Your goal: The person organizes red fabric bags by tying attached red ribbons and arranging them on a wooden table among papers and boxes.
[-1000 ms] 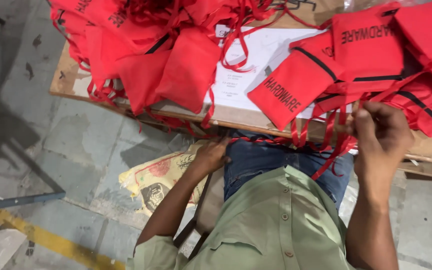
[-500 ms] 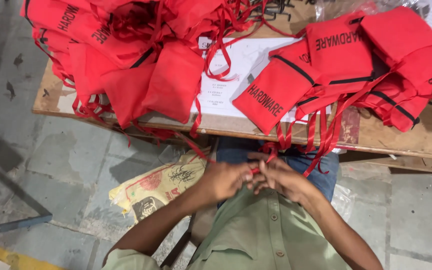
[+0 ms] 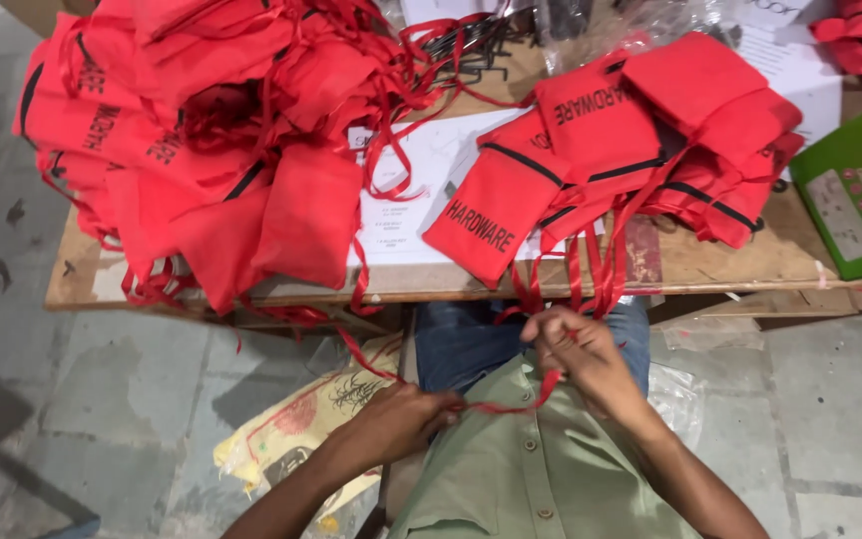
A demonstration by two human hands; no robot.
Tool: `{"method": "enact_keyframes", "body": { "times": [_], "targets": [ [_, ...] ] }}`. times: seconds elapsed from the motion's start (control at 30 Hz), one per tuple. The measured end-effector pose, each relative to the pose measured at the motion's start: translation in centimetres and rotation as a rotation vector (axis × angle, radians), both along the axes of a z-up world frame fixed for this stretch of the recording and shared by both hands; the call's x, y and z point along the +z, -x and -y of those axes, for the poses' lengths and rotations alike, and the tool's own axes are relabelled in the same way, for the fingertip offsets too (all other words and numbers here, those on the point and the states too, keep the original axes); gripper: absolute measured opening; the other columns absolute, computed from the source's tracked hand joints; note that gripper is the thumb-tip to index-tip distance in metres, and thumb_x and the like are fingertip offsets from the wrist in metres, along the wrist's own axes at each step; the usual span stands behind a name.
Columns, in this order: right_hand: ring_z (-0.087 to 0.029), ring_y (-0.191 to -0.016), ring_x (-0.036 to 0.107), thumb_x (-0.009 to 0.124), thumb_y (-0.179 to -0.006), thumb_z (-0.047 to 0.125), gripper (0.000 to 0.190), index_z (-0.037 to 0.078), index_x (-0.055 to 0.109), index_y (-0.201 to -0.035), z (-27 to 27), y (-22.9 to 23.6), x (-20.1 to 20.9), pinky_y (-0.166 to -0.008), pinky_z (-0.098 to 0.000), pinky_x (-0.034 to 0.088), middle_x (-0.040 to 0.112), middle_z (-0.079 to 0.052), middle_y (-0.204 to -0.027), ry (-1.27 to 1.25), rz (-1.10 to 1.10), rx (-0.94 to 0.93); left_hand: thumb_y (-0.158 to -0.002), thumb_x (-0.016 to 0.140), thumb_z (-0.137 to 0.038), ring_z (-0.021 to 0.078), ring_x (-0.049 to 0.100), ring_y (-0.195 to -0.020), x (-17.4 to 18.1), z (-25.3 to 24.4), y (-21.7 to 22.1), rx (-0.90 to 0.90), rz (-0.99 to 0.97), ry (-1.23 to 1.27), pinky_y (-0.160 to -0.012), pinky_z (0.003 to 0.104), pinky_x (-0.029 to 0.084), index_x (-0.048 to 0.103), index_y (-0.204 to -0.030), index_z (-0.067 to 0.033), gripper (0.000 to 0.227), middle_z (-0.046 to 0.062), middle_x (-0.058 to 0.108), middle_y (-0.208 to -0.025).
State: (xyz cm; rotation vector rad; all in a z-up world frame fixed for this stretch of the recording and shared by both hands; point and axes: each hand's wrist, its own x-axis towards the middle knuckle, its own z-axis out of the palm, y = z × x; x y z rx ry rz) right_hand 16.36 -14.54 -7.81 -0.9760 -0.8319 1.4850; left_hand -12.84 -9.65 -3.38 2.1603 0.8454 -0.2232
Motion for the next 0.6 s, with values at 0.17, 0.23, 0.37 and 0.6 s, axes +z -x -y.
{"method": "enact_keyframes", "body": {
  "times": [0.17, 0.23, 0.37, 0.6],
  "targets": [
    [-0.007, -0.063, 0.042, 0.051, -0.107, 0.019, 0.023, -0.001, 0.061, -0.101, 0.3, 0.7, 0.8, -0.056, -0.0251, 0.036, 0.047, 0.001, -0.07, -0.064, 0.238, 0.127, -0.084, 0.079, -0.035, 0.0417, 0.069, -0.102, 6.4, 0.0, -3.8, 0.188, 0.338, -0.329, -0.08, 0.046, 0.057, 0.059, -0.14, -0.0073, 0.066, 0.017, 0.054, -0.143],
    [-0.008, -0.065, 0.044, 0.052, -0.107, 0.014, 0.018, -0.001, 0.061, -0.1, 0.3, 1.4, 2.4, -0.057, -0.0261, 0.037, 0.049, 0.0, -0.072, -0.093, 0.345, 0.137, -0.086, 0.08, -0.031, 0.0376, 0.071, -0.106, 7.3, 0.6, -5.6, 0.207, 0.623, -0.474, -0.082, 0.043, 0.058, 0.066, -0.134, -0.0037, 0.057, 0.013, 0.06, -0.137],
    [-0.021, -0.072, 0.064, 0.054, -0.094, 0.0, 0.015, -0.002, 0.058, -0.108, 0.6, 2.2, 5.9, -0.063, -0.0339, 0.049, 0.065, -0.012, -0.081, -0.21, 0.662, 0.075, -0.08, 0.077, -0.003, 0.0293, 0.069, -0.102, 6.5, 1.2, -8.2, 0.195, 0.832, -0.561, -0.085, 0.037, 0.059, 0.072, -0.12, -0.0048, 0.04, 0.01, 0.066, -0.125],
    [-0.046, -0.091, 0.064, 0.058, -0.084, -0.007, 0.025, -0.002, 0.058, -0.109, 1.4, 2.4, 7.2, -0.073, -0.0439, 0.051, 0.067, -0.024, -0.091, -0.291, 0.88, 0.078, -0.061, 0.07, 0.006, 0.0316, 0.065, -0.09, 6.9, 0.9, -9.0, 0.128, 0.814, -0.779, -0.078, 0.042, 0.053, 0.069, -0.104, 0.0002, 0.044, 0.012, 0.066, -0.103]
  ]
}}
